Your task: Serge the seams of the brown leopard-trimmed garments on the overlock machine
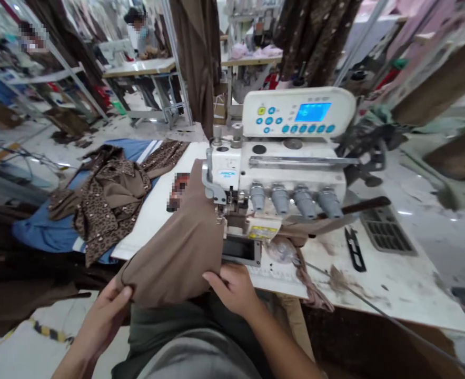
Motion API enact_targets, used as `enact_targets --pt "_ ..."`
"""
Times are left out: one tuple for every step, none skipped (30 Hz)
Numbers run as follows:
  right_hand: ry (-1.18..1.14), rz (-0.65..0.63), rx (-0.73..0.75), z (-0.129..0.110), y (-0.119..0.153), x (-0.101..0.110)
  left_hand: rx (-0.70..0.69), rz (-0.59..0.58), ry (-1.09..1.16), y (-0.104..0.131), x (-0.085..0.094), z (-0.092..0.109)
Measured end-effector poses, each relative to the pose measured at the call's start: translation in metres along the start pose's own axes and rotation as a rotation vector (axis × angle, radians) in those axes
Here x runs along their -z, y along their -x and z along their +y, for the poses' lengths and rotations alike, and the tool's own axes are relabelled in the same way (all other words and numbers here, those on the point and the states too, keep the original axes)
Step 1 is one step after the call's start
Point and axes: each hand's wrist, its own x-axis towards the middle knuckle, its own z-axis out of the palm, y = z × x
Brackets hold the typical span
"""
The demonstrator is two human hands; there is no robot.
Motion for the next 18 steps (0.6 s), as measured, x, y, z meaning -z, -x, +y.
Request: enact_targets --pt "0.007 -0.001 0.003 -0.001 0.0 0.0 0.027 -0.019 -0.034 0.002 0.003 -0.002" --pt "0.015 0.002 -0.001 -0.001 -0.001 0.0 0.051 -0.053 -0.077 0.004 0.006 -0.004" --pt "0.022 0.008 -0.007 -0.002 -0.001 0.0 0.061 -0.077 -0.091 0.006 0.009 -0.004" --pt "0.026 0.011 -0.012 -0.002 -0.001 0.0 0.053 -0.075 -0.057 0.007 0.011 -0.004" --pt "0.03 0.009 -0.013 -0.003 -0.002 0.0 0.032 -0.048 0.002 0.008 0.012 -0.004" --pt "0.032 0.001 -0.009 -0.003 -0.002 0.0 0.018 -0.022 0.041 0.009 0.014 -0.004" --pt "0.036 -0.011 -0.004 -0.003 -0.002 0.0 0.024 -0.008 0.027 0.009 0.015 -0.004" --pt "0.039 -0.02 -0.004 -0.003 -0.002 0.0 0.042 -0.008 -0.032 0.009 0.017 -0.005" --pt "0.041 -0.027 -0.016 -0.002 -0.002 -0.001 0.059 -0.022 -0.095 0.009 0.02 -0.007" --pt "0.039 -0.029 -0.034 -0.002 -0.002 -0.002 0.063 -0.024 -0.121 0.009 0.022 -0.011" --pt "0.032 -0.032 -0.052 -0.001 -0.002 -0.002 0.052 -0.006 -0.091 0.009 0.026 -0.016" --pt "0.02 -0.034 -0.064 -0.001 -0.002 -0.003 0.04 0.02 -0.032 0.01 0.029 -0.022" --pt "0.003 -0.038 -0.068 -0.001 -0.002 -0.003 0.043 0.031 0.006 0.01 0.033 -0.028" --pt "-0.016 -0.045 -0.071 0.0 -0.002 -0.004 0.056 0.023 -0.005 0.011 0.036 -0.033" --pt "-0.036 -0.052 -0.077 0.0 -0.002 -0.003 0.072 0.011 -0.054 0.011 0.039 -0.037" --pt "-0.058 -0.053 -0.092 0.0 -0.002 -0.003 0.084 0.008 -0.104 0.012 0.041 -0.039" --pt "-0.081 -0.054 -0.118 0.0 -0.003 -0.002 0.089 0.025 -0.12 0.012 0.043 -0.04" --pt "-0.105 -0.052 -0.145 0.0 -0.003 -0.001 0.084 0.082 -0.089 0.012 0.045 -0.039"
